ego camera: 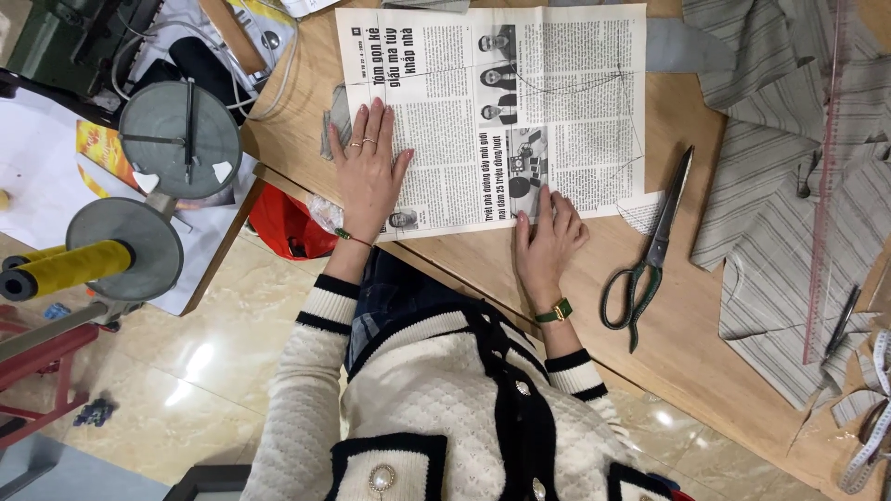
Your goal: Cutting out paper patterns from newspaper and arranging them on fabric for garment construction.
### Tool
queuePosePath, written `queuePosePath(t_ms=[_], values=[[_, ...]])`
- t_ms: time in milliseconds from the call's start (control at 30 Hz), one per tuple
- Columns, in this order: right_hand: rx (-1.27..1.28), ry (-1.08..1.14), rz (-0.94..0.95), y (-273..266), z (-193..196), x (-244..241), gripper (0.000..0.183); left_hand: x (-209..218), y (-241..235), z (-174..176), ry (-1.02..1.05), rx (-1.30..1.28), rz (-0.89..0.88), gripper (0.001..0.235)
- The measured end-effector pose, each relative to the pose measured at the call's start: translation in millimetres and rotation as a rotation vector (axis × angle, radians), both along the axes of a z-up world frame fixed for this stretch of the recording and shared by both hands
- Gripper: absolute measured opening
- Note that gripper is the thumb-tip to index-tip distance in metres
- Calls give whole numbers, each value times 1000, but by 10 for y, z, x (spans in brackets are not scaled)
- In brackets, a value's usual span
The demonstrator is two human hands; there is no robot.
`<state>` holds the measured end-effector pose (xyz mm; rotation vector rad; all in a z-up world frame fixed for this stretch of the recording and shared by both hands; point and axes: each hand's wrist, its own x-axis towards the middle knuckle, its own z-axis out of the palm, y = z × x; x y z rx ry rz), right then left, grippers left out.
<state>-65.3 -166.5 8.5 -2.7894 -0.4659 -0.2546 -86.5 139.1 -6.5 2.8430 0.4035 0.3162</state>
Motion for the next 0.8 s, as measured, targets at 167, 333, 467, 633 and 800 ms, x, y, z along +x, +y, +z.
queuePosePath(t_ms=[167, 333, 467, 633, 800], values=[[-20, -36, 7, -19, -58, 18, 52, 97, -62, 70, -33, 64, 62, 59], [-29, -45, -17, 4, -53, 22, 52, 346, -340, 203, -85, 51, 66, 60], [-9, -38, -16, 15, -18, 23, 48, 695, -922, 230, -245, -106, -316, 60], [1, -59, -36, 2, -69, 24, 50, 1218, -1564, -198, -202, -221, -765, 46], [-3, -30, -39, -10, -72, 17, 50, 1545, -1726, -316, -196, -169, -842, 51]])
